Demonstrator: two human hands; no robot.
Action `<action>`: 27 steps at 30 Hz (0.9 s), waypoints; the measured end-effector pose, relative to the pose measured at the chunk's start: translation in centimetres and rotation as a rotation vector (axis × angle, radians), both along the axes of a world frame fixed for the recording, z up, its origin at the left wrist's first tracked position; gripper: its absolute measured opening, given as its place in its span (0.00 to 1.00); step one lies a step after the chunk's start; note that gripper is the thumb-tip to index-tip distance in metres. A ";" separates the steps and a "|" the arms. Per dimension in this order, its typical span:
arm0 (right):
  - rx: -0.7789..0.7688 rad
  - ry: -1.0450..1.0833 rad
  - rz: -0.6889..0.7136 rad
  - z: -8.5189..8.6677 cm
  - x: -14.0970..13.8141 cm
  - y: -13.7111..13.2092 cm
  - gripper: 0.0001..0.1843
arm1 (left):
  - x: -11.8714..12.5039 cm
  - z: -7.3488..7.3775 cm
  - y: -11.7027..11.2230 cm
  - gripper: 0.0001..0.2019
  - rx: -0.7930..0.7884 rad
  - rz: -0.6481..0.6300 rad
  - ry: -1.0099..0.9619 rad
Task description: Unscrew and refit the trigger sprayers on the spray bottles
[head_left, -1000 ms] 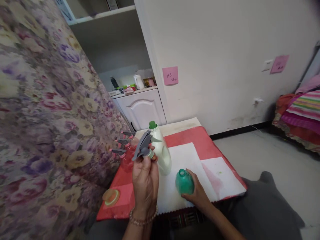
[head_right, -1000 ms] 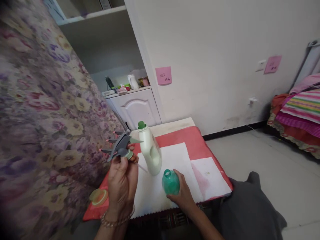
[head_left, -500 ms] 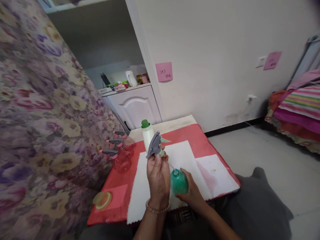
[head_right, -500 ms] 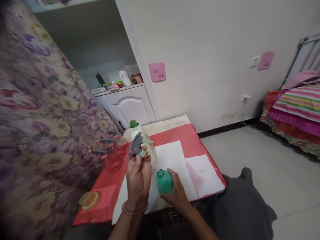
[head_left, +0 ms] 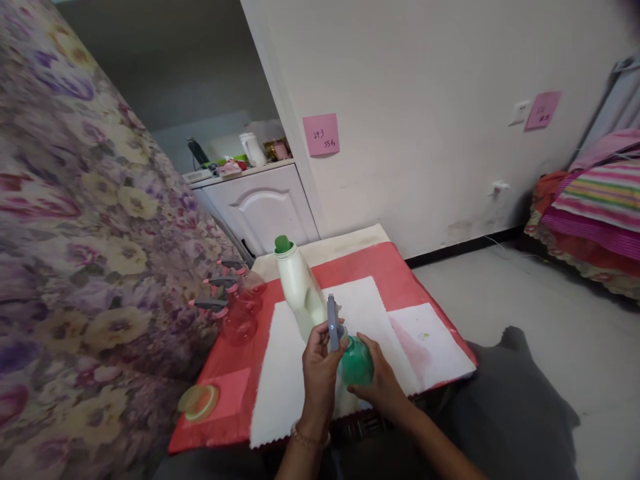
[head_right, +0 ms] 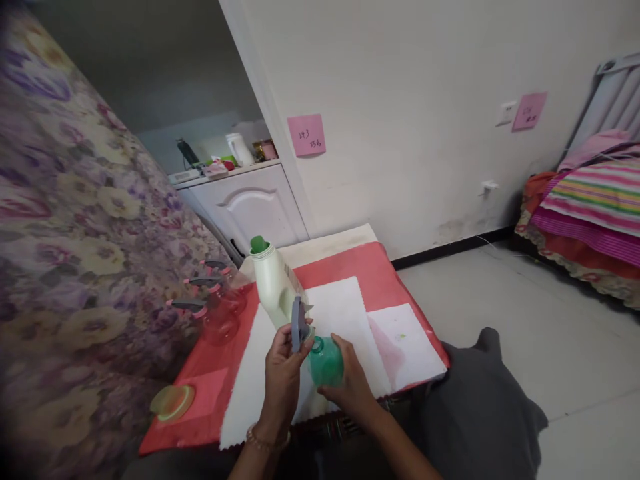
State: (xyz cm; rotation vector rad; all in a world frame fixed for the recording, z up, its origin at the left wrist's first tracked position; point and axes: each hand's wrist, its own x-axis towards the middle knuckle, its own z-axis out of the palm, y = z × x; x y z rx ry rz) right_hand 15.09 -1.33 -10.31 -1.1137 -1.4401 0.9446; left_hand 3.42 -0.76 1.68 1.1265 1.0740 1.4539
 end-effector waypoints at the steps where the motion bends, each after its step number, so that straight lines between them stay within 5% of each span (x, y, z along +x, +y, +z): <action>1: 0.004 -0.001 -0.001 -0.1 0.0 0.0 0.52 | -0.1 -0.3 0.0 0.17 -0.002 0.003 0.023; 27: -0.008 -0.003 0.010 0.4 0.1 0.2 0.52 | -0.2 -1.4 0.0 0.12 0.008 0.015 0.247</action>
